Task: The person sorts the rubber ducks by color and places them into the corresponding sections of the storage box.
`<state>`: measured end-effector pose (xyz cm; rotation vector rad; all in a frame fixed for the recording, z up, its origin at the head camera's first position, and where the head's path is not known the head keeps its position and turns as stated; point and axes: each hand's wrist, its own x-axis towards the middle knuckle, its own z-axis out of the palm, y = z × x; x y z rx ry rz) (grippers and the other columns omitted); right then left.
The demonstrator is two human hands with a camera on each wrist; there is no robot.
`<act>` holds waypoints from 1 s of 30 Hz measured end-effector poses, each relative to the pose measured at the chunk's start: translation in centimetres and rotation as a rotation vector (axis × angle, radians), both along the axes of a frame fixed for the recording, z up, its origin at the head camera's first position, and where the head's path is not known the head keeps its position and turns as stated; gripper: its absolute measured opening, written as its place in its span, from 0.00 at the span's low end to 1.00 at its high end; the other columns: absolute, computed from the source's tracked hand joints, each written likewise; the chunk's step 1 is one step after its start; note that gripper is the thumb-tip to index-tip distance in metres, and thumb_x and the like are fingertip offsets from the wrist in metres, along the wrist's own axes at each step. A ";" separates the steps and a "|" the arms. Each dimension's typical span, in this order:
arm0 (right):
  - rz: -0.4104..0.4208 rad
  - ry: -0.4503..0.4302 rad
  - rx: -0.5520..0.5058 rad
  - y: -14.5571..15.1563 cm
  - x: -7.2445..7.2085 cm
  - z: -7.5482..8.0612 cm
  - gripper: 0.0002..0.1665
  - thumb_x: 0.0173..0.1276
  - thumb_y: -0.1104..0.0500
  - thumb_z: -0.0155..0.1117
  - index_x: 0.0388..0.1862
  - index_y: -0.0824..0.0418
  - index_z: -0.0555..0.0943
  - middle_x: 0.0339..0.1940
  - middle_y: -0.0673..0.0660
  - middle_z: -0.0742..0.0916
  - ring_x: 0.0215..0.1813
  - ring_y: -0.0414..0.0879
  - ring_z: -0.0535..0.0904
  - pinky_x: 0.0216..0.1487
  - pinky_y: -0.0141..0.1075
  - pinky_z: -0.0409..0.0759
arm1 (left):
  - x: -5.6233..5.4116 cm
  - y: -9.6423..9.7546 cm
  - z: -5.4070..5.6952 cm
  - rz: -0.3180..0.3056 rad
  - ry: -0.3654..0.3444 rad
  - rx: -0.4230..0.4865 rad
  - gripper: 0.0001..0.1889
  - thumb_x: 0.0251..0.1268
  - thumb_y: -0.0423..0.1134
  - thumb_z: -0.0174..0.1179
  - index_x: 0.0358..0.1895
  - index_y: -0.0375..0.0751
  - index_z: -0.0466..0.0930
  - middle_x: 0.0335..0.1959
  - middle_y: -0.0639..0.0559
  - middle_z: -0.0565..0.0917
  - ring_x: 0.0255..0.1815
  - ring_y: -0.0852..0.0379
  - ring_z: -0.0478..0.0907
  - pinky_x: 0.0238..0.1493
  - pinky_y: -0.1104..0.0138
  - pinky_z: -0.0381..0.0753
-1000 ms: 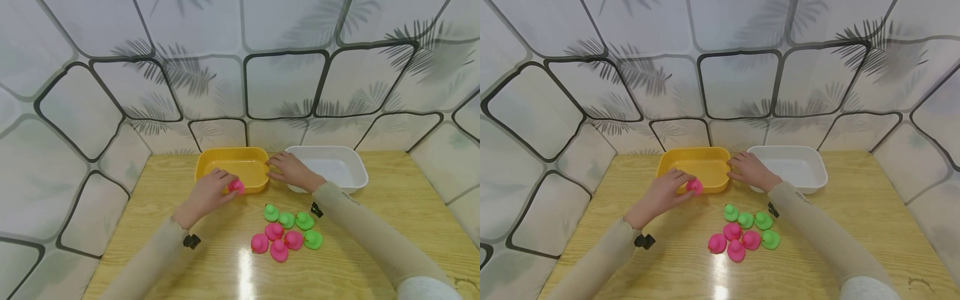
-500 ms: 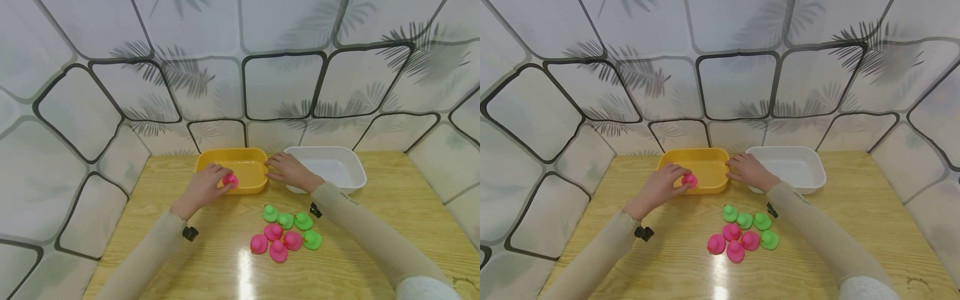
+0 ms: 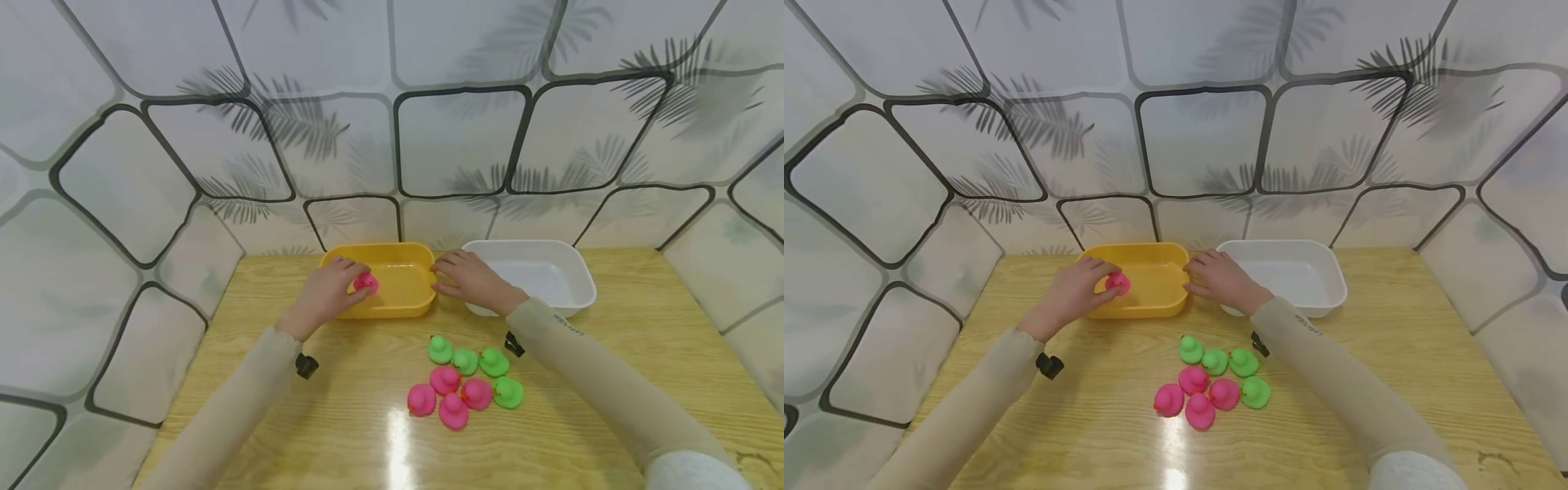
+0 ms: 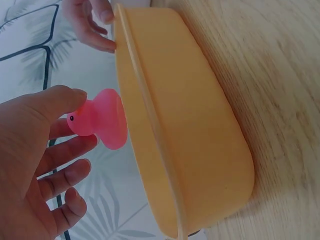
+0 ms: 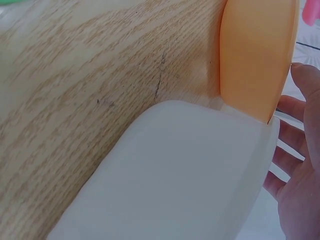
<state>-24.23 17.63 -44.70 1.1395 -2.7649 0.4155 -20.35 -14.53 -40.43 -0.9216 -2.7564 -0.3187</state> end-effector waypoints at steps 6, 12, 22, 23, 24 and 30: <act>0.004 0.005 -0.009 -0.1 0.3 0.2 0.23 0.74 0.51 0.70 0.59 0.65 0.83 0.59 0.63 0.84 0.63 0.62 0.77 0.64 0.57 0.75 | -1.0 -0.2 -0.4 0.007 -0.008 -0.017 0.17 0.68 0.49 0.71 0.51 0.41 0.86 0.43 0.48 0.87 0.44 0.47 0.79 0.31 0.55 0.84; 0.002 -0.001 -0.006 -0.1 0.3 0.1 0.24 0.75 0.50 0.69 0.60 0.66 0.83 0.60 0.63 0.84 0.64 0.62 0.77 0.65 0.57 0.75 | -1.8 -0.1 -0.4 0.019 -0.038 -0.028 0.16 0.69 0.49 0.70 0.51 0.42 0.87 0.45 0.47 0.88 0.43 0.46 0.79 0.33 0.54 0.84; 0.016 0.014 -0.012 0.1 0.2 0.0 0.25 0.75 0.50 0.68 0.60 0.67 0.83 0.59 0.64 0.84 0.63 0.62 0.77 0.64 0.57 0.75 | -2.7 0.1 -0.6 0.047 -0.060 -0.029 0.19 0.71 0.49 0.69 0.55 0.40 0.86 0.50 0.45 0.88 0.47 0.45 0.81 0.41 0.53 0.87; 0.015 0.009 -0.014 0.1 0.2 0.0 0.25 0.75 0.50 0.68 0.60 0.67 0.83 0.60 0.64 0.84 0.64 0.62 0.77 0.65 0.57 0.75 | -2.7 0.1 -0.7 0.053 -0.066 -0.030 0.19 0.71 0.49 0.68 0.57 0.40 0.86 0.51 0.45 0.88 0.49 0.45 0.81 0.42 0.52 0.87; 0.013 0.005 -0.012 0.1 0.1 -0.1 0.25 0.75 0.50 0.68 0.61 0.67 0.83 0.60 0.63 0.84 0.64 0.62 0.76 0.65 0.57 0.75 | -2.8 0.2 -0.7 0.059 -0.071 -0.031 0.19 0.71 0.48 0.68 0.57 0.40 0.85 0.51 0.45 0.87 0.50 0.44 0.81 0.42 0.51 0.87; 0.005 -0.019 -0.010 0.1 -0.2 -0.3 0.25 0.76 0.48 0.66 0.62 0.65 0.83 0.61 0.62 0.83 0.66 0.61 0.75 0.67 0.57 0.74 | -2.4 0.4 -0.7 0.070 -0.095 -0.045 0.18 0.73 0.46 0.67 0.58 0.40 0.85 0.51 0.46 0.87 0.52 0.44 0.82 0.44 0.50 0.87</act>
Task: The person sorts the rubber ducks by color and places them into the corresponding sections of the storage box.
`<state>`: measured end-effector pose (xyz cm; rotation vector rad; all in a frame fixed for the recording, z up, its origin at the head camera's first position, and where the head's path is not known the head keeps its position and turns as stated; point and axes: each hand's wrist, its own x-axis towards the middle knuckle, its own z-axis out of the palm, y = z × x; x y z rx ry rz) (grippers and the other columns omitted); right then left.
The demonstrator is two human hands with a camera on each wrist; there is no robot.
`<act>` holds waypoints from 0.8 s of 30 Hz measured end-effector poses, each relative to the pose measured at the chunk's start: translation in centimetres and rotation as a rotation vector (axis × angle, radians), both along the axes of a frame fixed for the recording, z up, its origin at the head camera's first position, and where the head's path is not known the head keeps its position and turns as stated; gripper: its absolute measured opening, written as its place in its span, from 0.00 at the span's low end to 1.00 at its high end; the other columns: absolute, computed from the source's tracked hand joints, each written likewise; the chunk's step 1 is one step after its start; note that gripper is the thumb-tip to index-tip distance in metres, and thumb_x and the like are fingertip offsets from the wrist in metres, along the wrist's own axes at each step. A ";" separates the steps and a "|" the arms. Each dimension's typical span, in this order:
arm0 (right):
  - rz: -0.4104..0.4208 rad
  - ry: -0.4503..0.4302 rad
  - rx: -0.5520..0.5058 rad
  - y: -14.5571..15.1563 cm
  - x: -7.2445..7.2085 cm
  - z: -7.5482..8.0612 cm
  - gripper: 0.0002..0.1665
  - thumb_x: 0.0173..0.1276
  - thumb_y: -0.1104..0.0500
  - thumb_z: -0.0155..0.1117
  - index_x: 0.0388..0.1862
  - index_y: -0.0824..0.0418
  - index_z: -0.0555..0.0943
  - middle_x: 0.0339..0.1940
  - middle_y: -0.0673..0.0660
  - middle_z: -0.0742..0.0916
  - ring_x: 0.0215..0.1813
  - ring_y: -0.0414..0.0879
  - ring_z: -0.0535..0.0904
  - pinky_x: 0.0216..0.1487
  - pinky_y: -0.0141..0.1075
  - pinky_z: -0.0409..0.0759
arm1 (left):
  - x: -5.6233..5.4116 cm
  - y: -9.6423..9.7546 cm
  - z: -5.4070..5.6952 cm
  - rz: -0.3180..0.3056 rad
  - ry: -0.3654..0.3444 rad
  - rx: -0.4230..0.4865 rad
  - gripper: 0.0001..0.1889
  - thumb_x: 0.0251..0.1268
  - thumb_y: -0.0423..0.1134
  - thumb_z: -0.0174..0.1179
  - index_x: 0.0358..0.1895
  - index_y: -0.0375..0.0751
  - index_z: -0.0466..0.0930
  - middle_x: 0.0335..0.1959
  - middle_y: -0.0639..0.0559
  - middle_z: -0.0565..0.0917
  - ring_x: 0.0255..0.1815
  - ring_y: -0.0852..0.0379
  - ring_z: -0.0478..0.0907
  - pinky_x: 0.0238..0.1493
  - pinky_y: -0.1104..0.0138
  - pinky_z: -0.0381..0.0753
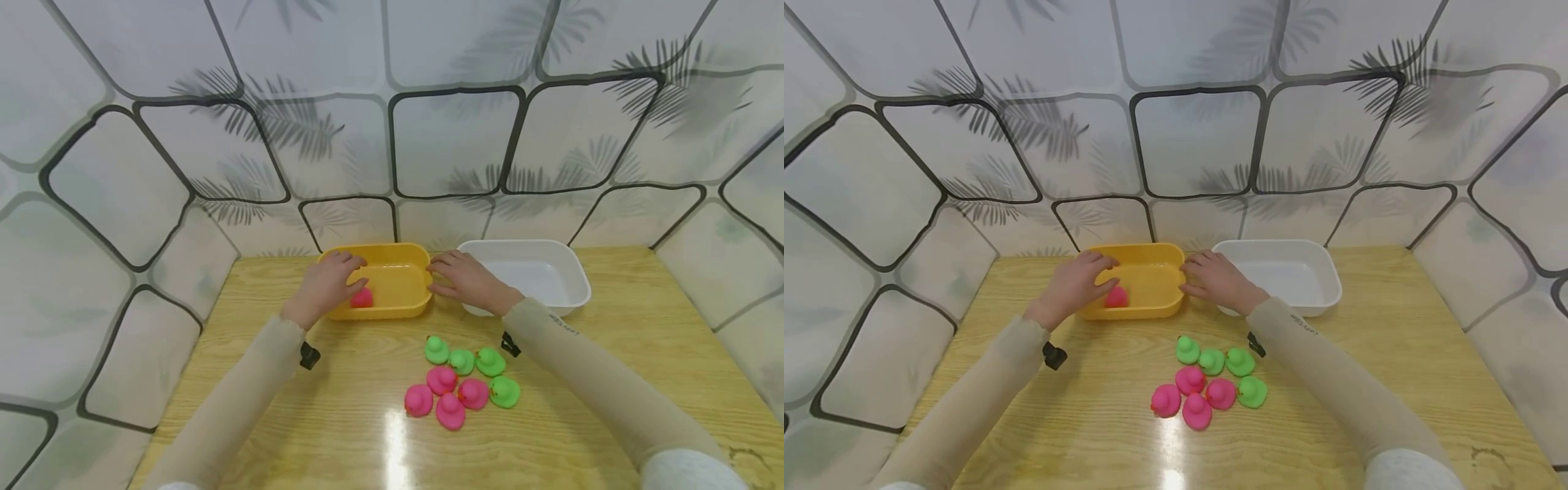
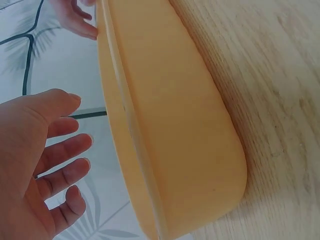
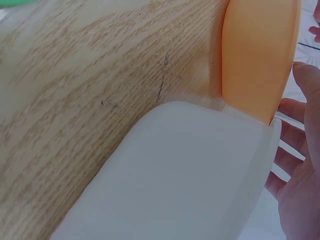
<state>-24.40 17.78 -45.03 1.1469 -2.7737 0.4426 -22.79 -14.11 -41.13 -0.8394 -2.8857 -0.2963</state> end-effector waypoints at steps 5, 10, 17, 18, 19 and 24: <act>-0.004 0.003 0.011 0.0 0.0 0.0 0.25 0.76 0.48 0.66 0.62 0.65 0.82 0.62 0.63 0.83 0.67 0.61 0.75 0.67 0.57 0.73 | 0.7 0.1 0.0 -0.028 0.018 0.037 0.16 0.72 0.44 0.67 0.56 0.40 0.86 0.50 0.47 0.86 0.52 0.45 0.81 0.45 0.51 0.87; -0.002 0.018 0.017 0.0 0.0 0.0 0.26 0.76 0.48 0.67 0.62 0.65 0.82 0.62 0.63 0.83 0.66 0.62 0.76 0.67 0.58 0.74 | 1.7 0.5 0.2 -0.076 0.041 0.079 0.15 0.71 0.42 0.68 0.55 0.39 0.86 0.48 0.46 0.86 0.49 0.45 0.81 0.48 0.53 0.85; 0.006 0.045 0.005 0.0 0.0 -0.1 0.25 0.75 0.49 0.68 0.61 0.66 0.83 0.61 0.63 0.84 0.65 0.62 0.77 0.66 0.58 0.74 | 3.5 1.5 0.4 -0.138 0.072 0.112 0.15 0.70 0.42 0.70 0.54 0.40 0.86 0.47 0.46 0.87 0.47 0.46 0.81 0.40 0.54 0.86; 0.005 0.045 0.006 0.0 -0.1 -0.1 0.25 0.75 0.49 0.68 0.61 0.66 0.83 0.61 0.63 0.84 0.65 0.62 0.77 0.66 0.58 0.74 | 3.7 1.6 0.3 -0.145 0.081 0.112 0.15 0.70 0.43 0.69 0.54 0.40 0.86 0.47 0.47 0.87 0.46 0.46 0.81 0.39 0.55 0.86; 0.003 0.044 0.006 0.0 0.0 -0.1 0.25 0.75 0.49 0.68 0.61 0.66 0.83 0.61 0.63 0.84 0.65 0.62 0.76 0.66 0.58 0.74 | 3.9 1.7 0.3 -0.150 0.088 0.111 0.14 0.70 0.43 0.69 0.53 0.41 0.87 0.46 0.48 0.87 0.45 0.47 0.81 0.36 0.56 0.86; 0.000 0.033 0.000 0.0 0.0 0.0 0.26 0.75 0.49 0.68 0.61 0.66 0.83 0.61 0.63 0.84 0.66 0.62 0.76 0.67 0.58 0.74 | 5.0 1.9 0.0 -0.172 0.097 0.126 0.13 0.69 0.43 0.70 0.52 0.43 0.87 0.43 0.49 0.87 0.42 0.51 0.81 0.34 0.61 0.84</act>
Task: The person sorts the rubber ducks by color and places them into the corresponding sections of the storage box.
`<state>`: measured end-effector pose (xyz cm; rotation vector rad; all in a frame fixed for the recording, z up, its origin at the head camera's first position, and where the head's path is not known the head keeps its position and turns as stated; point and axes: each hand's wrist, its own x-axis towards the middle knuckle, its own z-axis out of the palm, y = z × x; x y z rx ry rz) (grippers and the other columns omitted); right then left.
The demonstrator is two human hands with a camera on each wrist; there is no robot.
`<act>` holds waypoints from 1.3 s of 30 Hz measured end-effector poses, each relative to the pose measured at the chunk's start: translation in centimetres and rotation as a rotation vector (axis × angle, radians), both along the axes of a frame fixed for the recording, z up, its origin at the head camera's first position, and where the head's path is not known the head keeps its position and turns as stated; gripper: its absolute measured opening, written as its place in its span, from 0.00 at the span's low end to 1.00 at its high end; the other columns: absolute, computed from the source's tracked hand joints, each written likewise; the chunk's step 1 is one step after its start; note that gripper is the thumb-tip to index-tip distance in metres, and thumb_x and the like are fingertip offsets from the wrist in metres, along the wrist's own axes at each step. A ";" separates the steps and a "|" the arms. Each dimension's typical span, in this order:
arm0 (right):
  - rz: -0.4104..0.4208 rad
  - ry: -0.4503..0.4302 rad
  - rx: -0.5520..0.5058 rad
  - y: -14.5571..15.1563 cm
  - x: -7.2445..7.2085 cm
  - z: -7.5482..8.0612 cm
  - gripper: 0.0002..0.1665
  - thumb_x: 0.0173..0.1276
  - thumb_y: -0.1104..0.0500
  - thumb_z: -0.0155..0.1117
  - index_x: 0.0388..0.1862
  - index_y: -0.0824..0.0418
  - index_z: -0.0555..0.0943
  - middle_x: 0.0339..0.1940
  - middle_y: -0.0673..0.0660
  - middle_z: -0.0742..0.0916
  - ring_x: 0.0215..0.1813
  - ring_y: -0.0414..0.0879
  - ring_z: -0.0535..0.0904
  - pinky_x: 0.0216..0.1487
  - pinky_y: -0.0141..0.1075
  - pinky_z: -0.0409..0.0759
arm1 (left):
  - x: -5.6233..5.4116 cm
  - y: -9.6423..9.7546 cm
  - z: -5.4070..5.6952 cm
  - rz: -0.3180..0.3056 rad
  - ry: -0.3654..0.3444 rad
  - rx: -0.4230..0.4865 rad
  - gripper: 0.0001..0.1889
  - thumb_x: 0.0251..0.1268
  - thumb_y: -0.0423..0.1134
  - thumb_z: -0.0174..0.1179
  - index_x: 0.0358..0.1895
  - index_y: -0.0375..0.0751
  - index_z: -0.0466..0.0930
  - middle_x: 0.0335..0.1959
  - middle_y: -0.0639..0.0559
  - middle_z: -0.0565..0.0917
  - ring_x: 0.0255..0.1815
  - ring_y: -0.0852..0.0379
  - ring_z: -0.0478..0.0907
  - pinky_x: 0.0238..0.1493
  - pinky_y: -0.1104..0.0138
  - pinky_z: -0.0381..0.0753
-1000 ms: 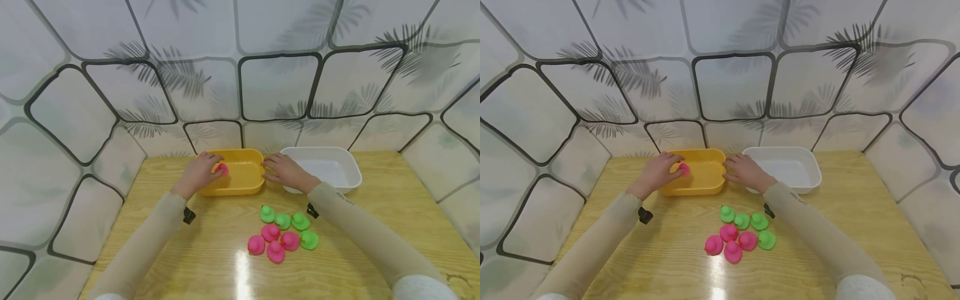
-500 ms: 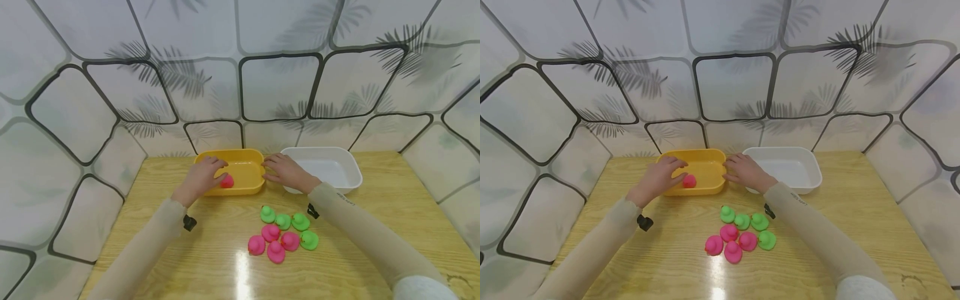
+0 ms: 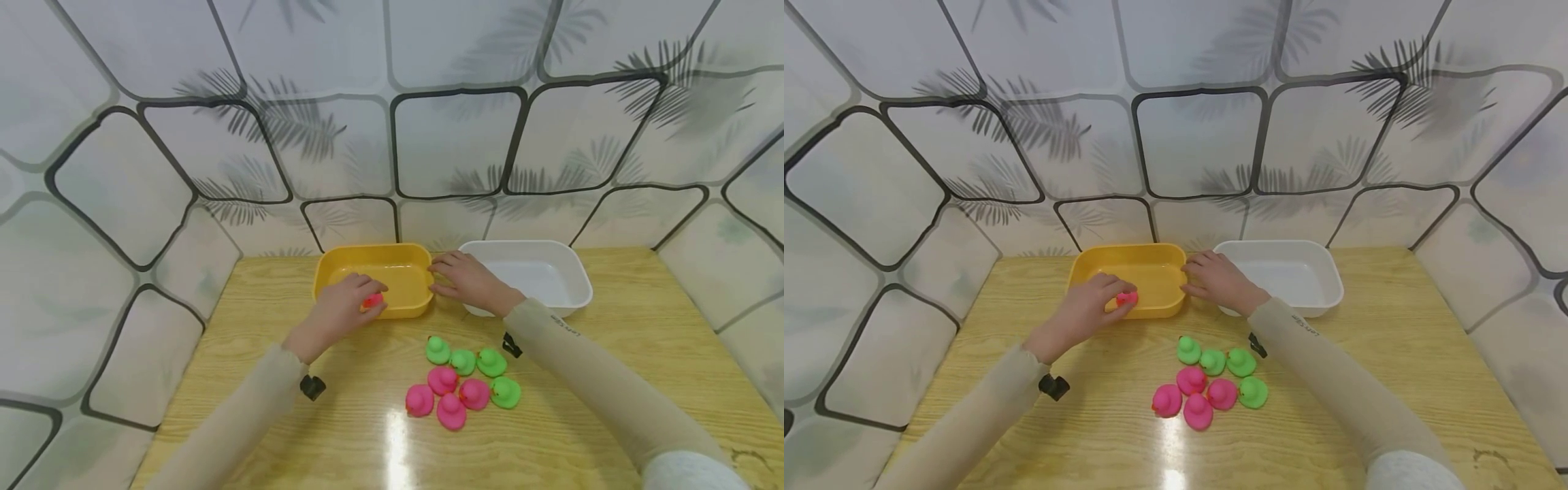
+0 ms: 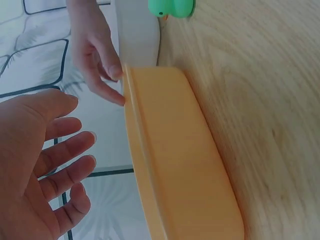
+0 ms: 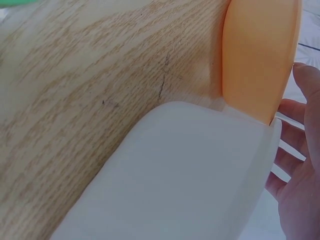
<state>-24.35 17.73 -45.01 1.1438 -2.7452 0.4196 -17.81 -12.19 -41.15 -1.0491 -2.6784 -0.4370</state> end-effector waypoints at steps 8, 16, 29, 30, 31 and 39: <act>0.000 0.013 0.006 0.0 0.1 0.0 0.26 0.75 0.49 0.68 0.61 0.66 0.83 0.61 0.64 0.84 0.65 0.62 0.77 0.66 0.58 0.75 | 1.6 0.2 -1.1 -0.068 0.019 0.007 0.13 0.67 0.43 0.72 0.50 0.43 0.87 0.42 0.51 0.86 0.40 0.53 0.81 0.36 0.61 0.84; -0.004 -0.006 0.017 -0.1 0.2 0.1 0.25 0.76 0.50 0.67 0.62 0.66 0.82 0.62 0.64 0.84 0.66 0.62 0.76 0.67 0.58 0.74 | 3.3 0.3 -1.8 -0.104 -0.013 -0.014 0.15 0.69 0.48 0.70 0.53 0.45 0.87 0.45 0.52 0.86 0.42 0.54 0.83 0.41 0.61 0.86; -0.004 -0.009 0.003 -0.1 0.3 0.3 0.25 0.76 0.50 0.67 0.61 0.66 0.82 0.61 0.63 0.84 0.65 0.62 0.76 0.66 0.58 0.75 | 5.5 0.7 -3.2 -0.176 -0.050 0.008 0.15 0.70 0.48 0.69 0.53 0.46 0.87 0.47 0.54 0.87 0.46 0.55 0.82 0.44 0.62 0.85; -0.004 -0.009 0.002 -0.1 0.3 0.3 0.24 0.76 0.50 0.67 0.61 0.66 0.82 0.61 0.63 0.84 0.65 0.62 0.76 0.66 0.58 0.75 | 5.7 0.8 -3.3 -0.186 -0.051 0.011 0.15 0.69 0.48 0.69 0.53 0.45 0.87 0.47 0.54 0.87 0.46 0.55 0.82 0.44 0.62 0.85; -0.005 -0.008 0.002 -0.1 0.3 0.3 0.24 0.76 0.50 0.67 0.61 0.66 0.82 0.61 0.63 0.84 0.65 0.62 0.76 0.66 0.58 0.75 | 5.8 0.9 -3.3 -0.193 -0.057 0.009 0.16 0.70 0.49 0.69 0.53 0.45 0.87 0.47 0.54 0.87 0.47 0.55 0.82 0.45 0.62 0.85; -0.004 -0.022 0.006 -0.1 0.3 0.3 0.25 0.76 0.49 0.67 0.61 0.66 0.82 0.61 0.63 0.83 0.66 0.62 0.76 0.67 0.58 0.74 | 7.1 1.1 -3.5 -0.255 -0.135 -0.017 0.16 0.72 0.49 0.66 0.56 0.46 0.87 0.49 0.55 0.87 0.50 0.56 0.83 0.50 0.64 0.85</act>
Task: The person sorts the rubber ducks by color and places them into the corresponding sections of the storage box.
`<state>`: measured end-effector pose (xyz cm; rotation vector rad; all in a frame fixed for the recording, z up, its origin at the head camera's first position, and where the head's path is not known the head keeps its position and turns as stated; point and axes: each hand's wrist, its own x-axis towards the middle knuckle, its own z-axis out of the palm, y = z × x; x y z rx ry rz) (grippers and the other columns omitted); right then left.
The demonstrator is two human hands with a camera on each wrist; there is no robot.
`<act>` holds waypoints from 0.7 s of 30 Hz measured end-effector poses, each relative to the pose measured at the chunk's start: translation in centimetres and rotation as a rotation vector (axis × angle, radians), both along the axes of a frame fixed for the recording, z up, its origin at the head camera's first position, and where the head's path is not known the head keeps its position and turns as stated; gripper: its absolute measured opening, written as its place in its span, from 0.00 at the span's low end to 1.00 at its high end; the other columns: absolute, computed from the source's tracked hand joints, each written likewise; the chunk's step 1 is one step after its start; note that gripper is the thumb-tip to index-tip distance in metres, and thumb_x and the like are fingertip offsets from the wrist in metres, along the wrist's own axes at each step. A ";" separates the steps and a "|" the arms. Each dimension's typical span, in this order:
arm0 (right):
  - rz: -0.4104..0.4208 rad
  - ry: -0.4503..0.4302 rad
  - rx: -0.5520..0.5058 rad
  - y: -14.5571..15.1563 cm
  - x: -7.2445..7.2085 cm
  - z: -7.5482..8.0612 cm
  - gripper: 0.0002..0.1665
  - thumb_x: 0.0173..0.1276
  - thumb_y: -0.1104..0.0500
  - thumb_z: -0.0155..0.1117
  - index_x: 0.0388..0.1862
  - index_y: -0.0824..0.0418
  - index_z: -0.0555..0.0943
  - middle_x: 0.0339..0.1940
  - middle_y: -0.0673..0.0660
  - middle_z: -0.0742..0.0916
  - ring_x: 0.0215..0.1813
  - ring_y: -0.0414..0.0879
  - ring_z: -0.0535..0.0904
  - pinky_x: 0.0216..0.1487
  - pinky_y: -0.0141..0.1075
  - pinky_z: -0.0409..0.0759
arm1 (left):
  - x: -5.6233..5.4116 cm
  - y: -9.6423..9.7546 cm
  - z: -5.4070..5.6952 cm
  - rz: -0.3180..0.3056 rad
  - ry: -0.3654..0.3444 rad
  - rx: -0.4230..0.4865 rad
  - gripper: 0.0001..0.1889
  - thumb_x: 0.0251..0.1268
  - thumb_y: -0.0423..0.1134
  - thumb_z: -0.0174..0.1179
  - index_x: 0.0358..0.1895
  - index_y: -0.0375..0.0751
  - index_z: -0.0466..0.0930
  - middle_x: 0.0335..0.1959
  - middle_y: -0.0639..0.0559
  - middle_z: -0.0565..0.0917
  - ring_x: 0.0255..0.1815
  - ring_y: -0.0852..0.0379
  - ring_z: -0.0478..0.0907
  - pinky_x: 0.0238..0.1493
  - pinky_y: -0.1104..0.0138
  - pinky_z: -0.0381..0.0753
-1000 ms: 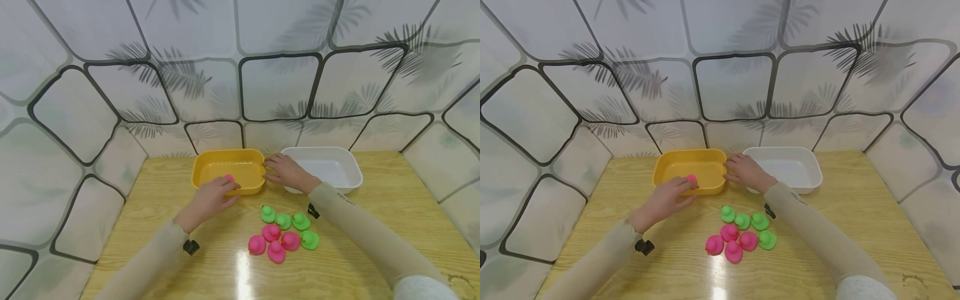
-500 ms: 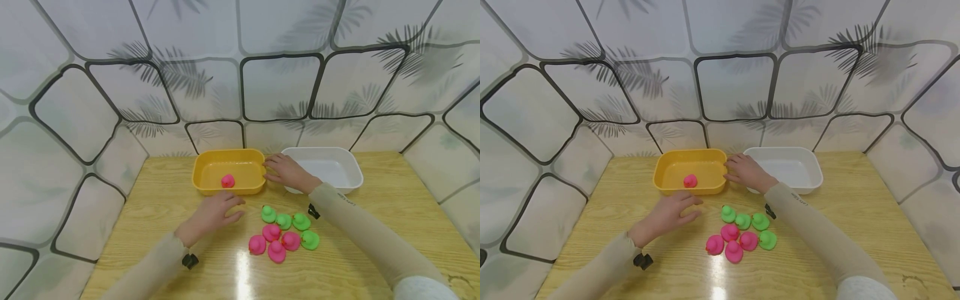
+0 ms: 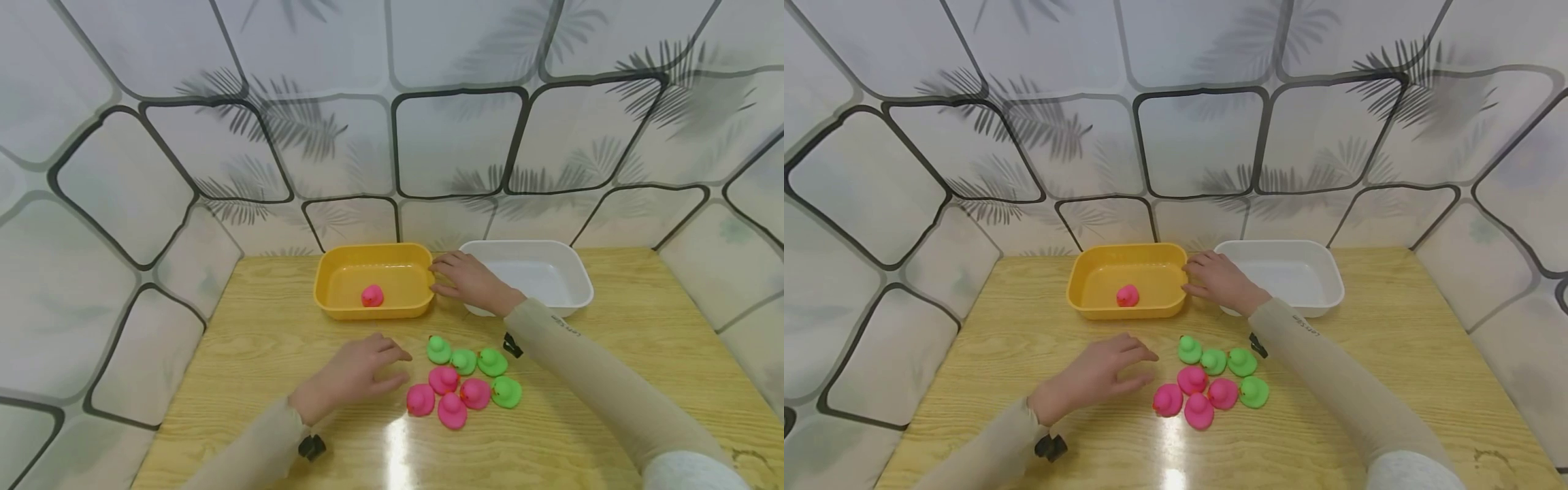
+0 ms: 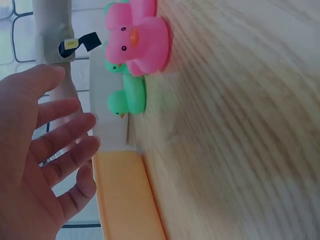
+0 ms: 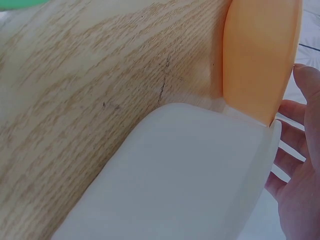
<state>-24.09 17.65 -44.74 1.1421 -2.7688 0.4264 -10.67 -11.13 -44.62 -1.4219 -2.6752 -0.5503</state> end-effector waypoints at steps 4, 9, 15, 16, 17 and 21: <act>0.000 0.004 0.001 0.0 0.0 -0.1 0.25 0.76 0.50 0.67 0.61 0.66 0.82 0.61 0.63 0.84 0.66 0.62 0.76 0.67 0.57 0.74 | 0.5 0.0 -0.2 -0.029 -0.058 -0.036 0.16 0.72 0.47 0.66 0.58 0.46 0.86 0.51 0.55 0.86 0.52 0.57 0.82 0.53 0.65 0.84; -0.001 -0.009 0.003 -0.1 0.0 0.1 0.25 0.76 0.49 0.66 0.62 0.66 0.82 0.62 0.63 0.83 0.66 0.62 0.76 0.68 0.58 0.73 | 1.2 -0.2 -0.6 -0.054 -0.106 -0.073 0.19 0.73 0.52 0.64 0.60 0.48 0.85 0.53 0.56 0.85 0.54 0.58 0.81 0.54 0.66 0.83; 0.003 0.000 0.013 0.0 -0.1 0.1 0.25 0.76 0.49 0.66 0.62 0.67 0.82 0.61 0.64 0.83 0.65 0.62 0.76 0.67 0.58 0.74 | 1.6 -0.2 -1.0 -0.061 -0.142 -0.105 0.19 0.74 0.54 0.64 0.61 0.50 0.85 0.54 0.57 0.85 0.55 0.60 0.81 0.55 0.67 0.82; 0.005 0.006 0.016 0.0 -0.1 0.0 0.25 0.76 0.49 0.66 0.62 0.67 0.82 0.61 0.64 0.84 0.65 0.62 0.77 0.67 0.58 0.74 | 1.6 -0.2 -1.1 -0.060 -0.152 -0.111 0.19 0.74 0.54 0.64 0.61 0.51 0.85 0.54 0.57 0.85 0.55 0.61 0.80 0.55 0.68 0.82; 0.006 0.011 0.017 0.0 -0.1 0.0 0.25 0.76 0.49 0.66 0.61 0.66 0.82 0.61 0.64 0.84 0.65 0.62 0.77 0.67 0.58 0.75 | 1.6 -0.2 -1.1 -0.060 -0.159 -0.117 0.19 0.74 0.54 0.64 0.61 0.51 0.84 0.54 0.58 0.85 0.55 0.61 0.80 0.56 0.68 0.82; 0.009 0.011 0.014 0.0 -0.1 0.0 0.25 0.76 0.49 0.67 0.61 0.67 0.82 0.61 0.64 0.84 0.65 0.63 0.77 0.67 0.57 0.75 | 1.7 -0.1 -1.3 -0.065 -0.161 -0.132 0.19 0.74 0.54 0.64 0.61 0.52 0.84 0.53 0.58 0.85 0.54 0.62 0.80 0.55 0.71 0.81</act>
